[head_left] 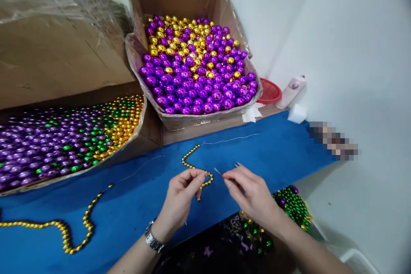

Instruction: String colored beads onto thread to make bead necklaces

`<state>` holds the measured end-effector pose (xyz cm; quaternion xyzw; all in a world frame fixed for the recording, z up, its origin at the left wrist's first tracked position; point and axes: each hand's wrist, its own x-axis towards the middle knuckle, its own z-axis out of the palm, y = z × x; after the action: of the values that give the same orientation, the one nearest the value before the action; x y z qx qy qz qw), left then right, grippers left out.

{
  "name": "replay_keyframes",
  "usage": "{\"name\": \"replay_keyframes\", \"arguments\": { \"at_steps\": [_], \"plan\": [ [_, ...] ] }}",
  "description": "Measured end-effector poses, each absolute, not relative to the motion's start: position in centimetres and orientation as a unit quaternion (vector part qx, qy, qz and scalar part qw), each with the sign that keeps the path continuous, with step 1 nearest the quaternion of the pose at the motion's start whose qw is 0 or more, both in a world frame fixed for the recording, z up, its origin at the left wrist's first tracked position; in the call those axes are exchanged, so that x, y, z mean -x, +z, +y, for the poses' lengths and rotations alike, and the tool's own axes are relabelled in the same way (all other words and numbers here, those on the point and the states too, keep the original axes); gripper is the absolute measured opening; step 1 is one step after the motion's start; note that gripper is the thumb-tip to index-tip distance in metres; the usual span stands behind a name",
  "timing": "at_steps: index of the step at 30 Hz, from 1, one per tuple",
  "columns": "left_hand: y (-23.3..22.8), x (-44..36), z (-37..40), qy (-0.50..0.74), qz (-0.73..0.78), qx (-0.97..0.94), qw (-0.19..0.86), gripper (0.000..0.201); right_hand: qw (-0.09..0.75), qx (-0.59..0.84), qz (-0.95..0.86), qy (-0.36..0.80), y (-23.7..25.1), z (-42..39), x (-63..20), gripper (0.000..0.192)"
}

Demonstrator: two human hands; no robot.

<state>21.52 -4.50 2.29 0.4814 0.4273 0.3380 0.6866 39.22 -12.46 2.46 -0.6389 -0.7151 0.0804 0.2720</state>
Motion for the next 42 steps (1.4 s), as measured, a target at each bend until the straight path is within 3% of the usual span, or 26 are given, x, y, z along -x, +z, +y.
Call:
{"name": "replay_keyframes", "arguments": {
  "at_steps": [2, 4, 42],
  "plan": [
    [2.2, -21.5, -4.6, 0.346, 0.423, -0.487, 0.681, 0.019, 0.355, 0.61, -0.699, 0.118, 2.9, -12.6, -37.6, 0.019],
    [2.1, -21.3, -4.6, 0.35, 0.419, -0.493, 0.677, 0.019, 0.382, 0.606, -0.685, 0.132, 2.9, -12.5, -37.0, 0.02],
    [1.7, -20.8, -4.5, 0.351, 0.418, -0.512, 0.663, 0.019, 0.363, 0.615, -0.681, 0.165, 2.0, -12.1, -36.4, 0.019]
  ]
}}
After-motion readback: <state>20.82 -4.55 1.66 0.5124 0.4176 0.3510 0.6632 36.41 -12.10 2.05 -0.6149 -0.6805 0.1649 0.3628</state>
